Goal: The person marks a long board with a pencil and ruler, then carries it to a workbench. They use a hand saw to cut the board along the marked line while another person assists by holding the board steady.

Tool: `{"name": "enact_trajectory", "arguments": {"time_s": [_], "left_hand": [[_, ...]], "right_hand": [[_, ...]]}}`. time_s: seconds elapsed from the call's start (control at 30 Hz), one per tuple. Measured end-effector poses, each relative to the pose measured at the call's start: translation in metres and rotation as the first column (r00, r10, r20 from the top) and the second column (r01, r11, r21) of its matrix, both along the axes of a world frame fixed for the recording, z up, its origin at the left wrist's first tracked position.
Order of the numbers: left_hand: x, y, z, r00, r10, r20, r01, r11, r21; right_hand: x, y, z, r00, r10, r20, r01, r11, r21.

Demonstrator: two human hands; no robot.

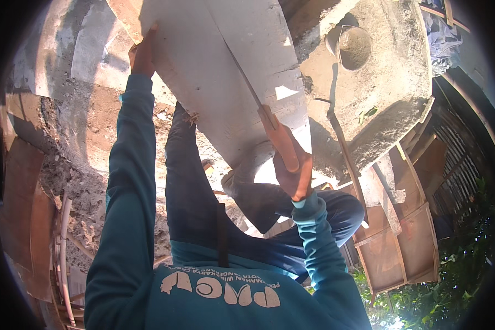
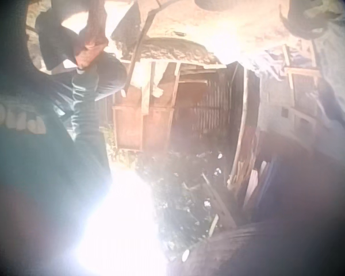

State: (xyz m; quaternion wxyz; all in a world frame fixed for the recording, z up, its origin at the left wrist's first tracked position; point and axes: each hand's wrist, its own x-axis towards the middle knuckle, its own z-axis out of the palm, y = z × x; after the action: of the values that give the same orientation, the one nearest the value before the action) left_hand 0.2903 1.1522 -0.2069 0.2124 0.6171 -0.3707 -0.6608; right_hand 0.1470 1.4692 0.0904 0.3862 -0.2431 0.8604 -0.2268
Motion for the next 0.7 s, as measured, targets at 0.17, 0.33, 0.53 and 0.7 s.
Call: {"name": "enact_trajectory", "arguments": {"time_s": [0.17,0.33,0.53,0.7], "left_hand": [[0.032,-0.009,0.005,1.000,0.012,0.018,-0.014,0.993,0.121],[-0.011,0.006,-0.002,0.999,0.008,-0.039,-0.008,1.000,0.014],[0.006,-0.026,-0.003,0.999,-0.009,-0.043,0.012,0.998,0.066],[0.026,-0.017,0.011,0.987,-0.126,0.098,0.120,0.991,0.060]], "right_hand": [[0.000,0.041,0.095,0.994,0.101,0.041,-0.103,0.994,0.042],[-0.019,-0.046,-0.110,0.995,-0.081,-0.059,0.070,0.982,-0.176],[-0.002,0.024,0.035,0.982,0.172,-0.083,-0.176,0.983,-0.047],[-0.003,0.050,0.081,0.992,0.128,0.016,-0.129,0.988,0.084]]}}
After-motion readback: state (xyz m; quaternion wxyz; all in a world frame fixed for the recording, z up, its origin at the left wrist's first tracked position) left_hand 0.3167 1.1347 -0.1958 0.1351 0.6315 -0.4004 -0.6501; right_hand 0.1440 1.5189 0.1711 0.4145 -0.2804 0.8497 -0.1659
